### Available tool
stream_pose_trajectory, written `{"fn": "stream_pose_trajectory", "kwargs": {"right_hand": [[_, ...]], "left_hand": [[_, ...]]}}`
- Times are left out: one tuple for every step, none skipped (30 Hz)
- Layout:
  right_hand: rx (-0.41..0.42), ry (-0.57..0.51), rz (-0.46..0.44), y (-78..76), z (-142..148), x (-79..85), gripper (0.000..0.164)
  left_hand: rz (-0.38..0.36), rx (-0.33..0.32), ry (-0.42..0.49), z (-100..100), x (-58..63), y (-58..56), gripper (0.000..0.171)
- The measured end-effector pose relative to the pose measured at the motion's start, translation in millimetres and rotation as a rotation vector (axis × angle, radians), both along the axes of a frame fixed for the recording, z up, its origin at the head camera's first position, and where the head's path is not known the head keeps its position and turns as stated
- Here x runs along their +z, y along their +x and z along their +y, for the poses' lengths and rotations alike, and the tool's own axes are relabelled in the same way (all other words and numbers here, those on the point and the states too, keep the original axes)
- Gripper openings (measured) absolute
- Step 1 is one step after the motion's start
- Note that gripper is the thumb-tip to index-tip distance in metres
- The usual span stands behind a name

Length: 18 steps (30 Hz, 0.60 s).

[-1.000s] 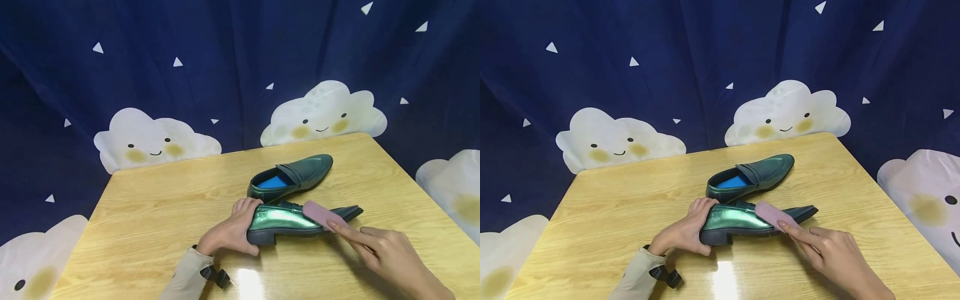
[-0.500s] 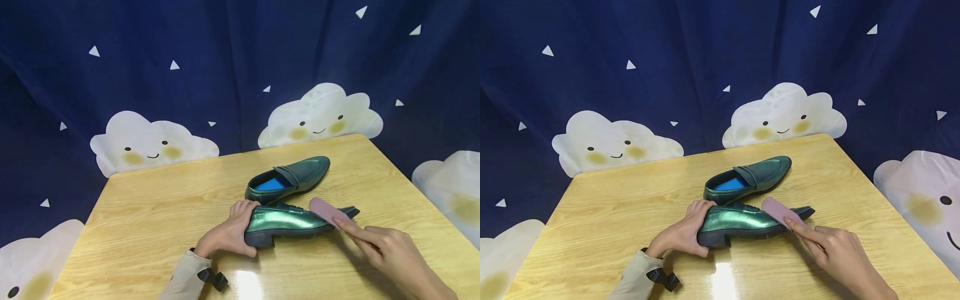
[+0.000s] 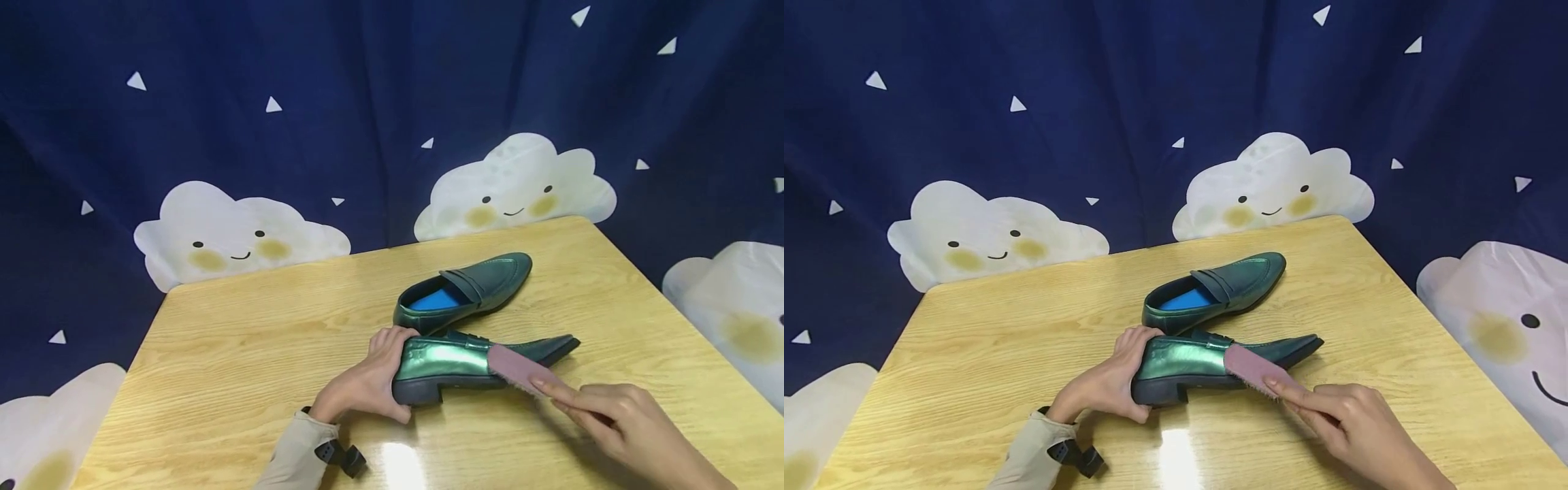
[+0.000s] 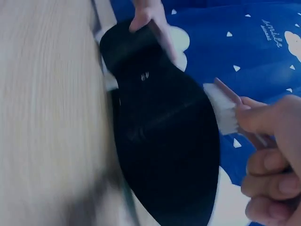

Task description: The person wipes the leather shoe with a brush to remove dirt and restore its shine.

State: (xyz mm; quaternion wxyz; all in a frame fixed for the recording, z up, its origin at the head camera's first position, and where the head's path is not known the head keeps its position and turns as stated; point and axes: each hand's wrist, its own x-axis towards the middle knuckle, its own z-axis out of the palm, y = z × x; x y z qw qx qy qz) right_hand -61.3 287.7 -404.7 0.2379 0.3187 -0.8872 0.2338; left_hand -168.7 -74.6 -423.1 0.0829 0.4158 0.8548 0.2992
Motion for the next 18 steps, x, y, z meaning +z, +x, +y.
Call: {"fn": "stream_pose_trajectory", "kwargs": {"right_hand": [[-0.025, 0.001, -0.001, 0.2, 0, -0.2, 0.043], [-0.068, -0.004, 0.010, 0.4, 2, -0.6, 0.044], [-0.119, -0.006, 0.026, 0.4, 3, -0.7, 0.044], [-0.172, -0.007, 0.033, 0.5, 5, -0.3, 0.042], [-0.197, -0.011, 0.033, 0.6, 6, -0.1, 0.042], [-0.193, -0.022, 0.022, 0.7, 7, -0.4, 0.045], [-0.159, -0.035, -0.007, 1.0, 7, -0.7, 0.046], [-0.119, -0.043, -0.037, 1.4, 7, -1.1, 0.047], [-0.081, -0.044, -0.054, 1.4, 7, -1.8, 0.049], [-0.055, -0.051, -0.062, 1.0, 7, -2.6, 0.050], [-0.045, -0.058, -0.069, 0.2, 7, -3.1, 0.052], [-0.062, -0.057, -0.072, -0.9, 8, -3.4, 0.052], [-0.095, -0.065, -0.057, -1.9, 10, -3.9, 0.051], [-0.148, -0.065, -0.026, -3.1, 13, -4.5, 0.051], [-0.198, -0.068, -0.001, -4.1, 17, -5.5, 0.051], [-0.241, -0.073, 0.010, -4.7, 19, -5.8, 0.051], [-0.271, -0.073, 0.011, -5.0, 22, -6.1, 0.052], [-0.276, -0.070, 0.006, -5.1, 23, -6.3, 0.052]], "left_hand": [[-0.004, 0.002, 0.003, 0, 0.0, 0.7, 0.107], [-0.007, 0.004, 0.007, 0, -0.1, 1.5, 0.107], [-0.008, 0.005, 0.008, 0, -0.5, 2.1, 0.107], [-0.006, 0.005, 0.008, 0, -0.6, 2.2, 0.106], [-0.002, 0.003, 0.007, 0, -0.8, 2.3, 0.106], [-0.004, 0.000, 0.009, 0, -1.1, 2.4, 0.106], [-0.001, -0.001, 0.006, 0, -1.4, 2.5, 0.107], [0.003, -0.001, 0.006, -1, -1.5, 2.7, 0.107], [0.008, 0.000, 0.006, -1, -1.5, 2.9, 0.107], [0.011, 0.001, 0.009, -1, -1.2, 2.9, 0.108], [0.016, 0.002, 0.012, -2, -0.9, 2.8, 0.109], [0.022, 0.004, 0.015, -2, -0.5, 2.6, 0.109], [0.029, 0.004, 0.016, -2, -0.3, 2.4, 0.109], [0.035, 0.004, 0.016, -1, -0.3, 2.1, 0.109], [0.036, 0.001, 0.016, -1, 0.0, 1.8, 0.109], [0.038, -0.004, 0.014, -1, 0.1, 1.5, 0.109], [0.040, -0.007, 0.010, -1, -0.1, 1.3, 0.108], [0.042, -0.008, 0.007, -1, 0.0, 1.3, 0.108]]}}
